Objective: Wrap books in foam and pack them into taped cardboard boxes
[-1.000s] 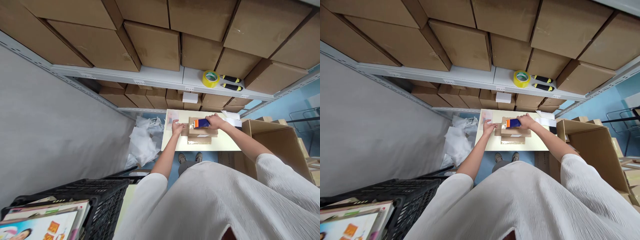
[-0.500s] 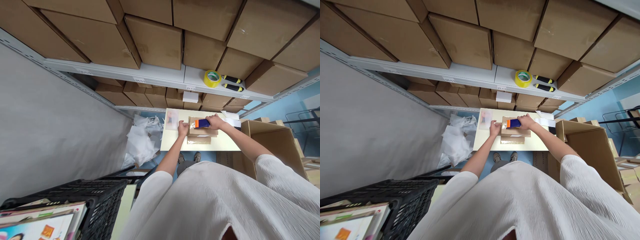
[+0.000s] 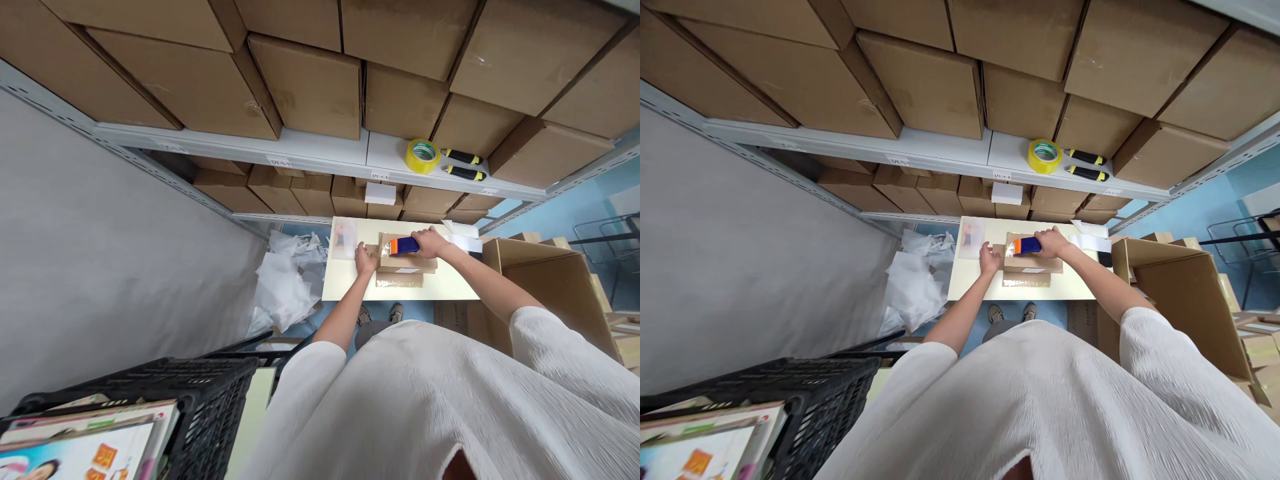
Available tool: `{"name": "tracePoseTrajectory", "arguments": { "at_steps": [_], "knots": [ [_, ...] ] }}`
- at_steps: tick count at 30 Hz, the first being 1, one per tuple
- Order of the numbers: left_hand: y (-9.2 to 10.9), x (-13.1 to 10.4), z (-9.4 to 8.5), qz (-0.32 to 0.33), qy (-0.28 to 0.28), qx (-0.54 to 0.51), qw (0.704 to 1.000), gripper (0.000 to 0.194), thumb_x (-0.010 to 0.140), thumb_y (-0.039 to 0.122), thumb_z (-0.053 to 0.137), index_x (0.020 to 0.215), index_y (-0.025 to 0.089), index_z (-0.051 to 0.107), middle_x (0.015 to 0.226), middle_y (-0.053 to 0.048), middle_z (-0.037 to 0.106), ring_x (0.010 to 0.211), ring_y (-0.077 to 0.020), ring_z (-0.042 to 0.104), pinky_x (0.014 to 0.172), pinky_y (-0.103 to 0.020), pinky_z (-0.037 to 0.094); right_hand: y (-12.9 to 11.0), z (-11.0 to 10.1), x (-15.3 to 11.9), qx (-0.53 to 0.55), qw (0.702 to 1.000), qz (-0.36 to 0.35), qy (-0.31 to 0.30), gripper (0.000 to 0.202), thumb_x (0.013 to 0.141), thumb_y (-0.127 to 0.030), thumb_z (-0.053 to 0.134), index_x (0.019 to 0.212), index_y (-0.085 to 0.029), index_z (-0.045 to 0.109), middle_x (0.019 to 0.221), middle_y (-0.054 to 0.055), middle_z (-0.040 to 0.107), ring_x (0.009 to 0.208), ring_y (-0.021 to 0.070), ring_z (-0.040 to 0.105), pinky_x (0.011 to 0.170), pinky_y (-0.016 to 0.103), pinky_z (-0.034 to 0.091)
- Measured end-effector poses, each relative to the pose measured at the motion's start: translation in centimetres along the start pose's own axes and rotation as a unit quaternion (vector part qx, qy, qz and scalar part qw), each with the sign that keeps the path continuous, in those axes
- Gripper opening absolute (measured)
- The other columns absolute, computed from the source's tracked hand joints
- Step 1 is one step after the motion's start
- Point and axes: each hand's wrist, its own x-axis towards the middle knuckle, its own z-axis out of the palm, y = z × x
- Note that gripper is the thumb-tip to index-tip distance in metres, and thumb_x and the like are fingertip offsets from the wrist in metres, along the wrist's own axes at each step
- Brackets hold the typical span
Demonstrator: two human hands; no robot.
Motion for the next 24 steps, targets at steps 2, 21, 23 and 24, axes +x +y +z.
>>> {"name": "tracePoseTrajectory", "arguments": {
  "at_steps": [2, 21, 23, 24],
  "knots": [
    [-0.1, -0.3, 0.0, 0.016, 0.003, -0.005, 1.0, 0.043, 0.09, 0.027, 0.073, 0.131, 0.025, 0.061, 0.118, -0.01, 0.075, 0.118, -0.0259, 0.073, 0.106, -0.039, 0.054, 0.0, 0.1, 0.0, 0.004, 1.0, -0.001, 0.003, 0.045, 0.096, -0.055, 0.065, 0.121, -0.018, 0.065, 0.115, 0.022, 0.078, 0.103, 0.0387, 0.071, 0.098, 0.048, 0.038],
    [3.6, 3.1, -0.6, 0.213, -0.324, 0.384, 0.838, 0.153, 0.057, 0.063, 0.101, 0.179, 0.026, 0.016, 0.188, -0.02, 0.003, 0.173, -0.0432, -0.01, 0.138, -0.063, -0.007, 0.5, 0.9, -0.8, 0.069, 0.997, -0.025, 0.03, 0.062, 0.095, -0.058, 0.077, 0.144, -0.023, 0.062, 0.127, 0.016, 0.076, 0.114, 0.0355, 0.073, 0.095, 0.041, 0.047],
    [3.8, 3.0, -0.9, 0.229, -0.333, 0.442, 0.8, 0.156, 0.061, 0.068, 0.097, 0.18, 0.026, 0.007, 0.188, -0.019, -0.003, 0.174, -0.0412, -0.012, 0.138, -0.062, -0.007, 0.6, 0.9, -0.9, 0.067, 0.997, -0.031, 0.033, 0.071, 0.093, -0.063, 0.078, 0.15, -0.024, 0.061, 0.129, 0.016, 0.077, 0.115, 0.0358, 0.073, 0.096, 0.041, 0.047],
    [3.9, 2.9, -1.0, 0.235, -0.336, 0.469, 0.782, 0.156, 0.063, 0.069, 0.096, 0.18, 0.026, 0.003, 0.189, -0.018, -0.004, 0.174, -0.0402, -0.012, 0.138, -0.062, -0.006, 0.7, 1.0, -0.9, 0.067, 0.997, -0.033, 0.035, 0.075, 0.093, -0.066, 0.077, 0.153, -0.025, 0.059, 0.13, 0.016, 0.076, 0.116, 0.0361, 0.073, 0.095, 0.041, 0.048]
  ]
}}
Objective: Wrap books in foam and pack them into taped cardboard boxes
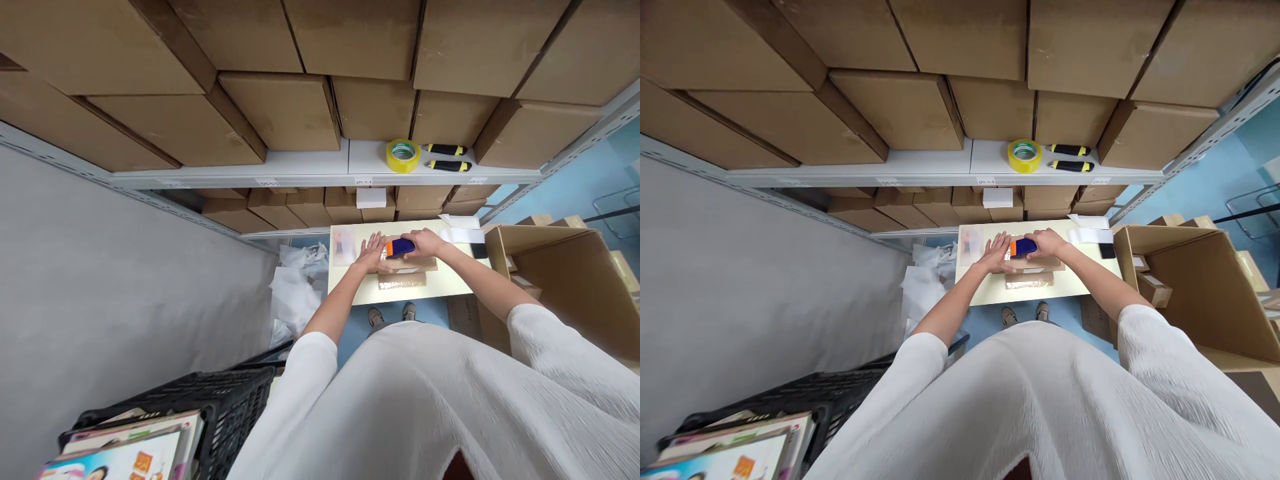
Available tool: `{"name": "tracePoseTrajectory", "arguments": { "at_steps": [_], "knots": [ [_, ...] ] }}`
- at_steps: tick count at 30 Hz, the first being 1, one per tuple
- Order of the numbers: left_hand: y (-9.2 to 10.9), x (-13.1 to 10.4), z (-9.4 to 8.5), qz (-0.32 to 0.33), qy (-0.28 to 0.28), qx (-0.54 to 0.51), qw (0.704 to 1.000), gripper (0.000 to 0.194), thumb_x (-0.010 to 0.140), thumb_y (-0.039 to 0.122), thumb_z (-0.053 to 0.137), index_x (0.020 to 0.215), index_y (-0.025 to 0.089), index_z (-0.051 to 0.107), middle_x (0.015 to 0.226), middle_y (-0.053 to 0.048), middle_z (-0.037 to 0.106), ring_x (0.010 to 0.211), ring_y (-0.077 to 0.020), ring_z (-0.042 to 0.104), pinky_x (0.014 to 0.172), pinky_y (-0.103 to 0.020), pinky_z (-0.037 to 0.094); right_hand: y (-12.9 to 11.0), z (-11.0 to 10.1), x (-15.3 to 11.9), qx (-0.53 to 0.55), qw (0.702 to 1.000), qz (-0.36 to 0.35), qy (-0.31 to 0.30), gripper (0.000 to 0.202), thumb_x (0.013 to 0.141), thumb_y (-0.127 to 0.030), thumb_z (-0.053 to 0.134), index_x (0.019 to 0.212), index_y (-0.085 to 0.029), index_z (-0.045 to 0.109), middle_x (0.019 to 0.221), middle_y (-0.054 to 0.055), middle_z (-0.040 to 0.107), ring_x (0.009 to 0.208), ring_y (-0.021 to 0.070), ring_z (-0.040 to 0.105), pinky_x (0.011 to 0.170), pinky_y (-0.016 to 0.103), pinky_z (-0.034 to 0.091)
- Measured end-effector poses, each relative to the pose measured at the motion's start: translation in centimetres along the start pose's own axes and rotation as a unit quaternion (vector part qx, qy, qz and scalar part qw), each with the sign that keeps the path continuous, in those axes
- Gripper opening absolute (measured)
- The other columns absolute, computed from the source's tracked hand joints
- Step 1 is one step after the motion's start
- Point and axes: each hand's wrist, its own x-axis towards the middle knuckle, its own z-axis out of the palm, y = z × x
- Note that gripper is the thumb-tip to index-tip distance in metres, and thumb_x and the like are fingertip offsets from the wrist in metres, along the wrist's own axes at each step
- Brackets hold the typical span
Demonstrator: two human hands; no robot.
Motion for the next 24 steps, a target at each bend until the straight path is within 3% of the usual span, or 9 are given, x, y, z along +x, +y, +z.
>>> {"name": "tracePoseTrajectory", "arguments": {
  "at_steps": [3, 9, 12, 18, 24],
  "knots": [
    [0.5, -0.5, -0.4, -0.005, -0.016, 0.069, 0.997, 0.154, 0.068, 0.068, 0.092, 0.18, 0.023, -0.003, 0.189, -0.019, 0.001, 0.175, -0.0388, -0.003, 0.139, -0.059, -0.002, 0.1, 0.1, -0.2, 0.002, 1.0, -0.001, 0.0, 0.085, 0.095, -0.073, 0.071, 0.163, -0.026, 0.053, 0.134, 0.016, 0.075, 0.116, 0.0364, 0.073, 0.092, 0.039, 0.049],
    [1.2, -1.0, -1.2, -0.021, -0.006, 0.125, 0.992, 0.15, 0.07, 0.069, 0.09, 0.18, 0.025, -0.001, 0.187, -0.019, 0.014, 0.171, -0.0431, 0.02, 0.14, -0.058, 0.003, 1.4, 0.0, -0.4, -0.015, 0.999, -0.033, 0.001, 0.086, 0.098, -0.073, 0.065, 0.168, -0.026, 0.05, 0.126, 0.017, 0.076, 0.106, 0.0352, 0.074, 0.088, 0.038, 0.047],
    [1.3, -1.2, -1.5, -0.031, -0.018, 0.141, 0.989, 0.149, 0.071, 0.07, 0.089, 0.18, 0.024, -0.002, 0.187, -0.02, 0.012, 0.171, -0.0443, 0.019, 0.14, -0.059, 0.003, 4.0, 0.3, -1.7, -0.026, 0.999, -0.039, 0.003, 0.086, 0.098, -0.075, 0.064, 0.167, -0.026, 0.052, 0.121, 0.016, 0.077, 0.101, 0.0344, 0.073, 0.085, 0.037, 0.045],
    [1.5, -1.5, -2.1, -0.043, -0.03, 0.154, 0.987, 0.146, 0.074, 0.071, 0.086, 0.18, 0.023, -0.003, 0.187, -0.02, 0.011, 0.172, -0.0434, 0.015, 0.139, -0.06, 0.001, 11.1, 2.0, -6.8, -0.032, 0.999, 0.001, 0.025, 0.077, 0.099, -0.073, 0.059, 0.161, -0.027, 0.058, 0.115, 0.014, 0.079, 0.093, 0.0325, 0.073, 0.078, 0.036, 0.043],
    [2.8, -0.4, -2.5, -0.065, -0.076, 0.197, 0.975, 0.15, 0.073, 0.061, 0.089, 0.18, 0.017, -0.007, 0.187, -0.025, 0.003, 0.174, -0.0447, -0.003, 0.137, -0.066, -0.007, 13.1, 3.7, -8.1, -0.007, 0.999, -0.016, 0.037, 0.079, 0.099, -0.072, 0.059, 0.161, -0.023, 0.059, 0.119, 0.016, 0.078, 0.1, 0.0343, 0.072, 0.087, 0.039, 0.044]
  ]
}}
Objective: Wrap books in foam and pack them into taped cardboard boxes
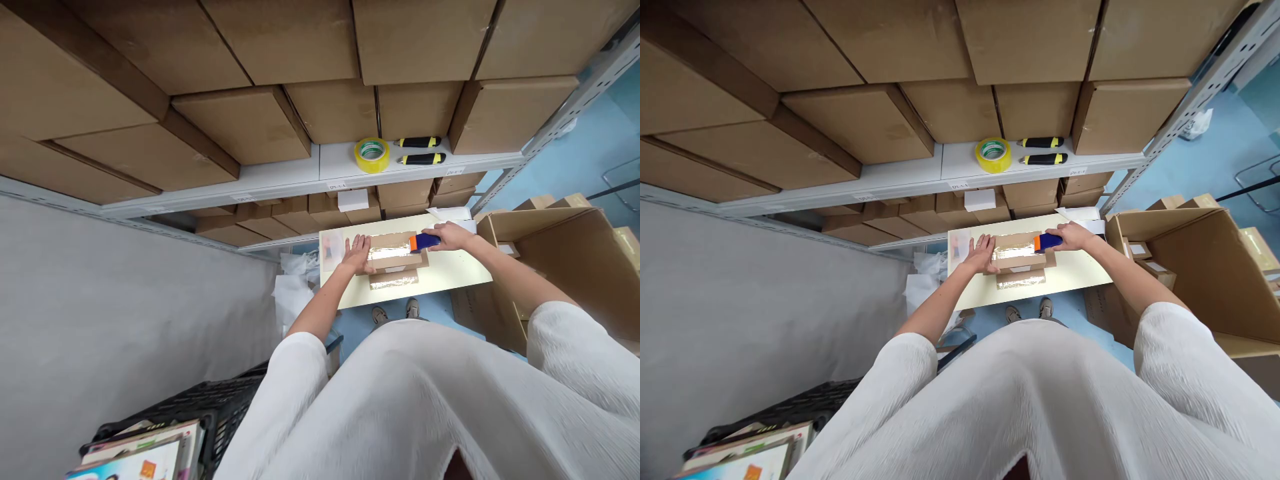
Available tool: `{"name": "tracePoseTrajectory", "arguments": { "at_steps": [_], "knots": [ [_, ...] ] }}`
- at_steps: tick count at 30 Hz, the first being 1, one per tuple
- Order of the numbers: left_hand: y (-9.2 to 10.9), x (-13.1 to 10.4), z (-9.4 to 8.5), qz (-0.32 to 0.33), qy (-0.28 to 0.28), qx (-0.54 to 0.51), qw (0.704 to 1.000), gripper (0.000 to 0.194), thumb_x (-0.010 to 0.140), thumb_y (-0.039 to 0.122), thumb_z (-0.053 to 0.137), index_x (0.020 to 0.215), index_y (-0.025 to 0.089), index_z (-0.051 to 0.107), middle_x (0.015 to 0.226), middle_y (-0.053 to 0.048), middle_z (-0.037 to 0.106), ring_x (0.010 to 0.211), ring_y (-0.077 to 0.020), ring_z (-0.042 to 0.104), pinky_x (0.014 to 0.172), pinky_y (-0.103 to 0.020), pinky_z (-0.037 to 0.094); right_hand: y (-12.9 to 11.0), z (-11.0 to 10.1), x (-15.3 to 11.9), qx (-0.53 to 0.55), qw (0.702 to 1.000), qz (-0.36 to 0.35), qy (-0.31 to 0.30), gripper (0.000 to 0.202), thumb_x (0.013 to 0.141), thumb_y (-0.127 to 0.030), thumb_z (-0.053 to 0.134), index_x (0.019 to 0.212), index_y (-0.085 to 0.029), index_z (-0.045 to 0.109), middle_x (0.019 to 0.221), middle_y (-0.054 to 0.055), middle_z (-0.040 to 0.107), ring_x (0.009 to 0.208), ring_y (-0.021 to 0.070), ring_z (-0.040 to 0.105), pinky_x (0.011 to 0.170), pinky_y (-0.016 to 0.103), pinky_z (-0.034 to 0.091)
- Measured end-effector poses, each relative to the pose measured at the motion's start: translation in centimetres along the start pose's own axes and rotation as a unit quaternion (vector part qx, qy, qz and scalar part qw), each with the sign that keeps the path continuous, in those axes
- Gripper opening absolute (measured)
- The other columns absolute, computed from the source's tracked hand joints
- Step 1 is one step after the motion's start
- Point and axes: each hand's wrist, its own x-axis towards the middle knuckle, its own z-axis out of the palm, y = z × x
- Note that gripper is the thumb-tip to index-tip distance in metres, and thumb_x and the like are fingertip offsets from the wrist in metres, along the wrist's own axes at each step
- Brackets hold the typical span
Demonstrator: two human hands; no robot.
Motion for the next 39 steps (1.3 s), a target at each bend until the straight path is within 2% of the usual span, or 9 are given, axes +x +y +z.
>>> {"name": "tracePoseTrajectory", "arguments": {
  "at_steps": [5, 10, 14, 19, 25, 30, 34, 39],
  "knots": [
    [3.3, 1.7, 0.0, 0.05, 0.004, 0.011, 0.999, 0.154, 0.073, 0.066, 0.087, 0.179, 0.017, -0.013, 0.186, -0.023, -0.014, 0.172, -0.0433, -0.016, 0.137, -0.065, -0.009, 0.2, 0.6, 0.6, 0.009, 1.0, -0.014, 0.005, 0.079, 0.099, -0.072, 0.06, 0.161, -0.022, 0.059, 0.117, 0.017, 0.078, 0.101, 0.0352, 0.071, 0.089, 0.04, 0.043],
    [6.0, 3.4, 0.7, 0.058, 0.008, 0.011, 0.998, 0.151, 0.074, 0.06, 0.089, 0.179, 0.022, -0.014, 0.187, -0.02, -0.011, 0.174, -0.0407, -0.012, 0.138, -0.064, -0.006, 1.0, 0.8, 0.6, -0.003, 0.999, -0.038, 0.021, 0.077, 0.099, -0.071, 0.059, 0.161, -0.025, 0.059, 0.114, 0.016, 0.077, 0.095, 0.0329, 0.069, 0.086, 0.038, 0.039],
    [5.9, 3.7, 1.4, 0.056, 0.016, 0.034, 0.998, 0.149, 0.074, 0.051, 0.089, 0.179, 0.021, -0.012, 0.188, -0.021, -0.001, 0.174, -0.0408, -0.005, 0.138, -0.063, -0.006, 2.1, 0.4, 0.4, -0.003, 0.997, -0.074, 0.029, 0.077, 0.099, -0.071, 0.06, 0.162, -0.026, 0.058, 0.111, 0.016, 0.077, 0.094, 0.0321, 0.068, 0.088, 0.039, 0.036],
    [5.5, 3.6, 1.8, 0.054, 0.015, 0.035, 0.998, 0.149, 0.072, 0.048, 0.087, 0.179, 0.019, -0.012, 0.188, -0.022, -0.002, 0.174, -0.0407, -0.006, 0.139, -0.061, -0.007, 2.9, 0.1, 0.0, 0.003, 0.994, -0.103, 0.023, 0.078, 0.1, -0.073, 0.059, 0.162, -0.026, 0.058, 0.11, 0.016, 0.077, 0.094, 0.0318, 0.067, 0.089, 0.038, 0.033],
    [5.7, 3.6, 1.7, 0.045, 0.002, 0.024, 0.999, 0.15, 0.071, 0.046, 0.087, 0.179, 0.02, -0.013, 0.188, -0.02, -0.005, 0.174, -0.0401, -0.009, 0.138, -0.061, -0.01, 3.1, -0.2, -0.6, 0.01, 0.995, -0.095, 0.007, 0.079, 0.1, -0.072, 0.058, 0.164, -0.028, 0.056, 0.11, 0.015, 0.077, 0.094, 0.0324, 0.068, 0.092, 0.04, 0.031],
    [5.6, 3.4, 1.4, 0.047, -0.001, 0.0, 0.999, 0.152, 0.071, 0.047, 0.087, 0.179, 0.021, -0.016, 0.188, -0.019, -0.007, 0.174, -0.0404, -0.013, 0.138, -0.062, -0.011, 4.4, -0.2, -1.9, 0.014, 0.997, -0.075, 0.01, 0.078, 0.099, -0.073, 0.057, 0.164, -0.029, 0.056, 0.109, 0.015, 0.078, 0.093, 0.0328, 0.068, 0.092, 0.04, 0.031],
    [5.7, 3.0, 1.0, 0.038, -0.011, 0.007, 0.999, 0.149, 0.072, 0.046, 0.088, 0.179, 0.017, -0.011, 0.188, -0.021, -0.008, 0.173, -0.0406, -0.013, 0.138, -0.059, -0.012, 5.5, 0.1, -2.7, 0.02, 0.998, -0.055, 0.019, 0.077, 0.099, -0.074, 0.055, 0.162, -0.029, 0.057, 0.109, 0.015, 0.078, 0.096, 0.0339, 0.068, 0.091, 0.04, 0.03],
    [6.0, 2.7, 0.7, 0.038, -0.011, 0.031, 0.999, 0.144, 0.075, 0.045, 0.087, 0.18, 0.013, -0.007, 0.187, -0.022, -0.006, 0.174, -0.0416, -0.01, 0.138, -0.059, -0.011, 5.6, 0.6, -3.0, 0.021, 0.999, -0.037, 0.016, 0.078, 0.099, -0.073, 0.055, 0.161, -0.026, 0.059, 0.112, 0.017, 0.077, 0.098, 0.0351, 0.069, 0.091, 0.04, 0.028]
  ]
}}
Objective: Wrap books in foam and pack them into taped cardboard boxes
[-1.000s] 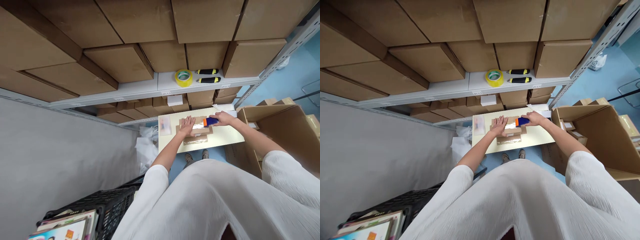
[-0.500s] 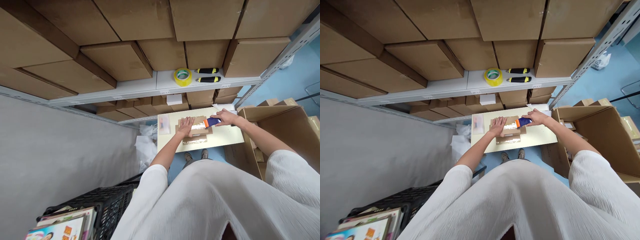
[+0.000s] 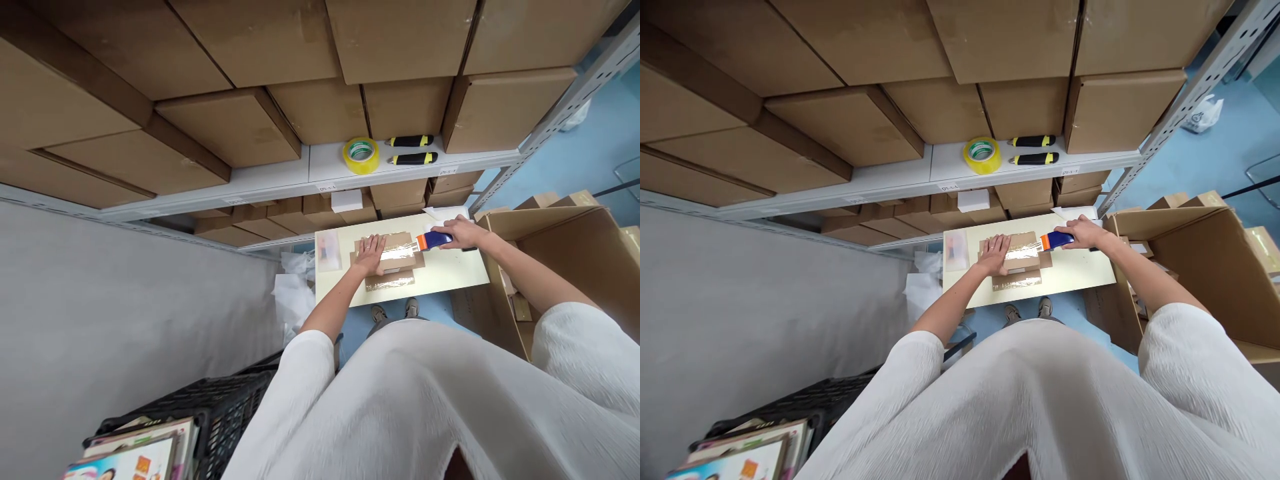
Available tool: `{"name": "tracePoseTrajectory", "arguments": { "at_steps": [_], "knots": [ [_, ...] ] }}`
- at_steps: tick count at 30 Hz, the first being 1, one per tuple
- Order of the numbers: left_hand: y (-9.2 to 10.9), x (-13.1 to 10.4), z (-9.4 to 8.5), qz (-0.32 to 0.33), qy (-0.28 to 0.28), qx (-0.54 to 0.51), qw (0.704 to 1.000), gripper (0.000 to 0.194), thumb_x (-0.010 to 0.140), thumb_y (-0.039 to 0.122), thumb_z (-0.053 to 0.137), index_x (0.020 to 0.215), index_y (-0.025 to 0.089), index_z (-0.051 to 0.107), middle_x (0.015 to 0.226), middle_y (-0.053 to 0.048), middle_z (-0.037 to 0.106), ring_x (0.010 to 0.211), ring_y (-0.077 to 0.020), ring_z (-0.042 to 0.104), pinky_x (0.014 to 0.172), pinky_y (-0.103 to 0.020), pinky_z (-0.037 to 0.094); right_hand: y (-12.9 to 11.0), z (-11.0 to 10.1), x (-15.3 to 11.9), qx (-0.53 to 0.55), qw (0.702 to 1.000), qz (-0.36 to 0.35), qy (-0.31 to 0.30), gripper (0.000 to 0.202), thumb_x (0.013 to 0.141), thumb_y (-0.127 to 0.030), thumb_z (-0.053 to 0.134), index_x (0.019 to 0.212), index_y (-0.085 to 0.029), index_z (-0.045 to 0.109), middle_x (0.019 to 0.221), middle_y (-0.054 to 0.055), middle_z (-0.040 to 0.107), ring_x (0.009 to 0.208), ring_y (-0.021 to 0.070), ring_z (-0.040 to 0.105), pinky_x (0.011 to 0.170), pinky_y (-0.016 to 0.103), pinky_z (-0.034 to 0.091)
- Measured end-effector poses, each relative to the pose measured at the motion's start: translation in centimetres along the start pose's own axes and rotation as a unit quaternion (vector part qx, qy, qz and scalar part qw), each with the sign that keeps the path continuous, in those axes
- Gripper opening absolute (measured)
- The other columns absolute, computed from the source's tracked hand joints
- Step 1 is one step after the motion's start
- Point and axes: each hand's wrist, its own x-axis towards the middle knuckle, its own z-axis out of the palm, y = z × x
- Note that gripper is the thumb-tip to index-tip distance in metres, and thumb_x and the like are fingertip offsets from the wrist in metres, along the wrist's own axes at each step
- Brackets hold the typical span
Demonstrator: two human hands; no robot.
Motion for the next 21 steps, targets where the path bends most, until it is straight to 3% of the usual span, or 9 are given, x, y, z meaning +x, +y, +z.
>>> {"name": "tracePoseTrajectory", "arguments": {
  "at_steps": [8, 14, 17, 21],
  "knots": [
    [-0.3, -0.1, 0.4, -0.002, 0.006, -0.003, 1.0, 0.147, 0.075, 0.051, 0.087, 0.18, 0.022, -0.011, 0.188, -0.018, -0.004, 0.174, -0.0393, -0.008, 0.139, -0.061, -0.008, 0.0, 1.4, 0.2, 0.002, 1.0, 0.005, -0.003, 0.078, 0.099, -0.072, 0.055, 0.161, -0.026, 0.057, 0.112, 0.017, 0.077, 0.101, 0.0353, 0.068, 0.091, 0.04, 0.028],
    [-0.5, -0.1, 0.4, -0.005, -0.002, -0.007, 1.0, 0.15, 0.073, 0.049, 0.087, 0.179, 0.017, -0.015, 0.188, -0.021, -0.007, 0.174, -0.0413, -0.011, 0.139, -0.059, -0.01, -0.4, 3.0, 0.6, 0.017, 1.0, 0.019, 0.002, 0.075, 0.098, -0.071, 0.055, 0.16, -0.028, 0.058, 0.111, 0.016, 0.077, 0.102, 0.036, 0.067, 0.09, 0.04, 0.03],
    [0.5, 0.7, 0.2, -0.016, -0.012, -0.018, 1.0, 0.154, 0.072, 0.049, 0.089, 0.178, 0.02, -0.019, 0.187, -0.02, -0.012, 0.172, -0.0447, -0.016, 0.136, -0.067, -0.011, -0.6, 3.2, 0.8, 0.014, 1.0, 0.022, 0.001, 0.075, 0.097, -0.071, 0.057, 0.16, -0.029, 0.059, 0.111, 0.017, 0.077, 0.101, 0.0365, 0.068, 0.09, 0.04, 0.03],
    [3.6, 3.0, 0.0, 0.016, 0.004, -0.026, 1.0, 0.157, 0.072, 0.063, 0.09, 0.178, 0.024, -0.018, 0.186, -0.018, -0.02, 0.169, -0.0469, -0.025, 0.133, -0.074, -0.012, -1.0, 2.8, 1.1, 0.01, 1.0, 0.025, -0.007, 0.076, 0.097, -0.07, 0.059, 0.161, -0.028, 0.058, 0.114, 0.017, 0.077, 0.103, 0.0367, 0.068, 0.09, 0.04, 0.03]
  ]
}}
